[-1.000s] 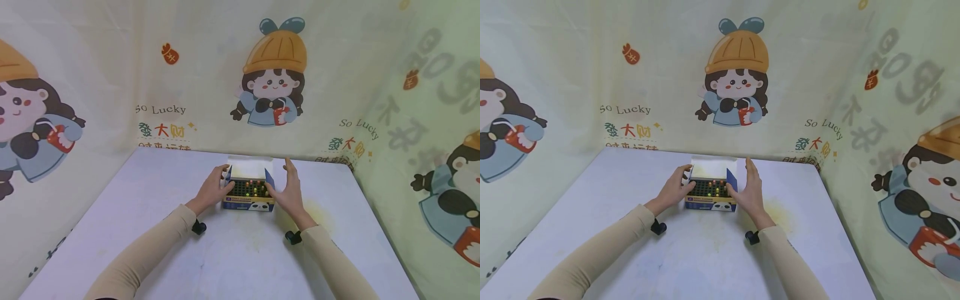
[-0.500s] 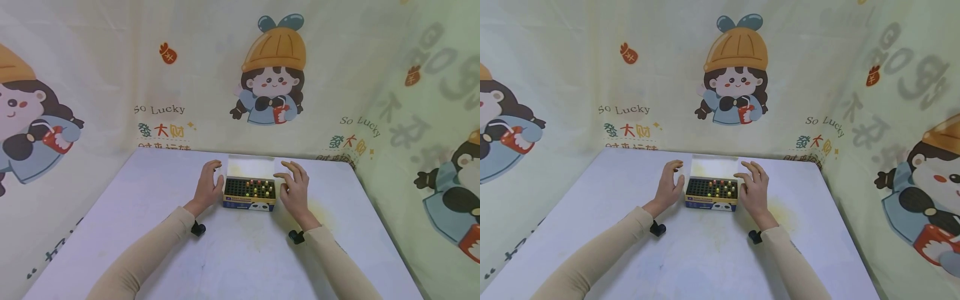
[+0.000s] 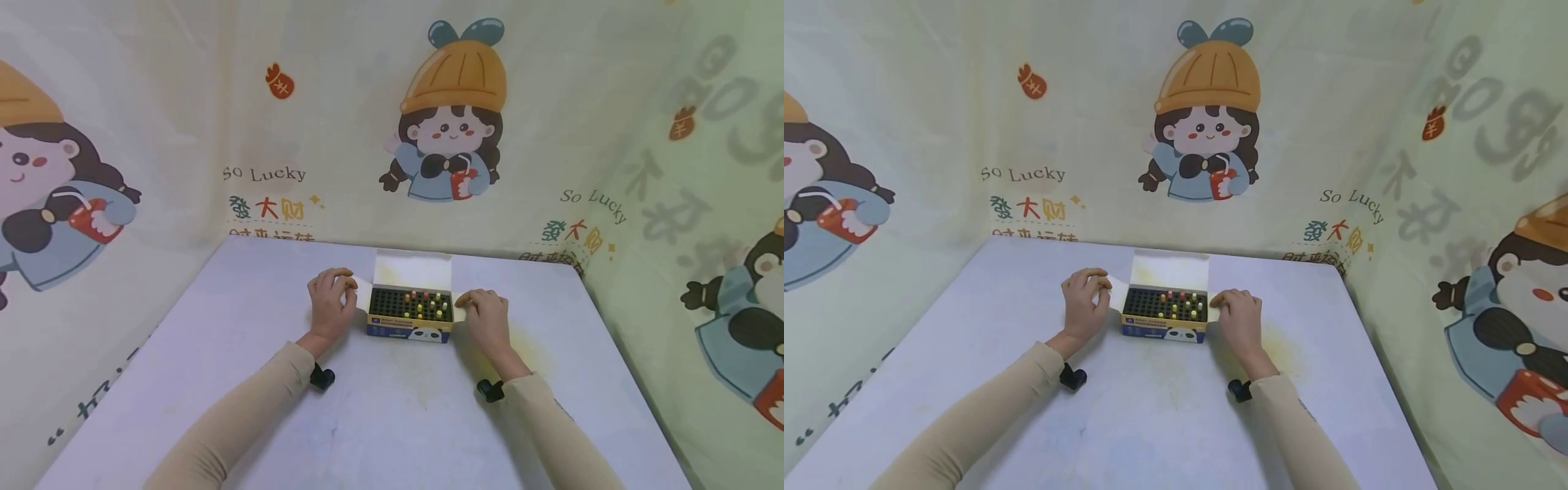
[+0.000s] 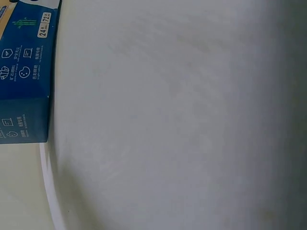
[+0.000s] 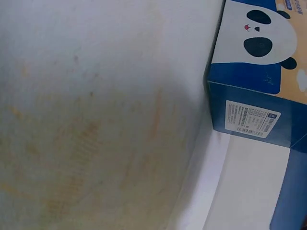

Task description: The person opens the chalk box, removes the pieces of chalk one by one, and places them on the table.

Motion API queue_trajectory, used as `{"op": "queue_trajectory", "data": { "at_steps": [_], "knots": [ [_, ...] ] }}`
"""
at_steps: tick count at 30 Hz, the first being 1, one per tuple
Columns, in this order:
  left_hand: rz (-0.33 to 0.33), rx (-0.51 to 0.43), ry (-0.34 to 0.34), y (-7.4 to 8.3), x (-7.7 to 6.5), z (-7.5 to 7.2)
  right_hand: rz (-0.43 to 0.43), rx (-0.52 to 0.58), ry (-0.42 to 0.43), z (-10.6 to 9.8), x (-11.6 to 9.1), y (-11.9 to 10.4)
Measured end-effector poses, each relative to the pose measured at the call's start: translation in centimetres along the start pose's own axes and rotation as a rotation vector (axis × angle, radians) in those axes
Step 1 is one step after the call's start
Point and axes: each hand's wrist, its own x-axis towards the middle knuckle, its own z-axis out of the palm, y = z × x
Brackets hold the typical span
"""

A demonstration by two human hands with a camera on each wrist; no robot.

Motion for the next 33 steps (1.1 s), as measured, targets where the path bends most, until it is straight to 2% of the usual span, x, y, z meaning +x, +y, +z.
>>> {"op": "queue_trajectory", "data": {
  "at_steps": [5, 9, 15, 19, 22, 25, 28, 33],
  "knots": [
    [-0.036, 0.053, -0.023, -0.1, 0.1, -0.1, 0.016, 0.020, -0.030, 0.0, 0.0, -0.1],
    [-0.073, 0.081, -0.072, 0.0, 0.1, -0.4, 0.035, -0.022, -0.032, -0.2, 0.0, -0.4],
    [-0.181, 0.098, -0.200, -0.1, 0.5, -0.3, 0.070, -0.101, -0.053, -0.7, 0.0, -0.9],
    [-0.248, 0.071, -0.309, 0.1, 1.0, 0.1, 0.100, -0.132, -0.115, -0.9, 0.1, -1.4],
    [-0.238, 0.051, -0.388, 0.8, 1.4, 0.4, 0.112, -0.150, -0.173, -0.9, 0.2, -1.7],
    [-0.213, 0.085, -0.467, 1.6, 1.9, 0.7, 0.107, -0.170, -0.208, -0.9, 0.3, -2.2],
    [-0.227, 0.126, -0.529, 2.5, 2.3, 1.1, 0.108, -0.188, -0.226, -1.0, 0.4, -2.6],
    [-0.240, 0.124, -0.580, 3.4, 2.8, 1.6, 0.102, -0.213, -0.255, -1.0, 0.6, -3.1]
  ]
}}
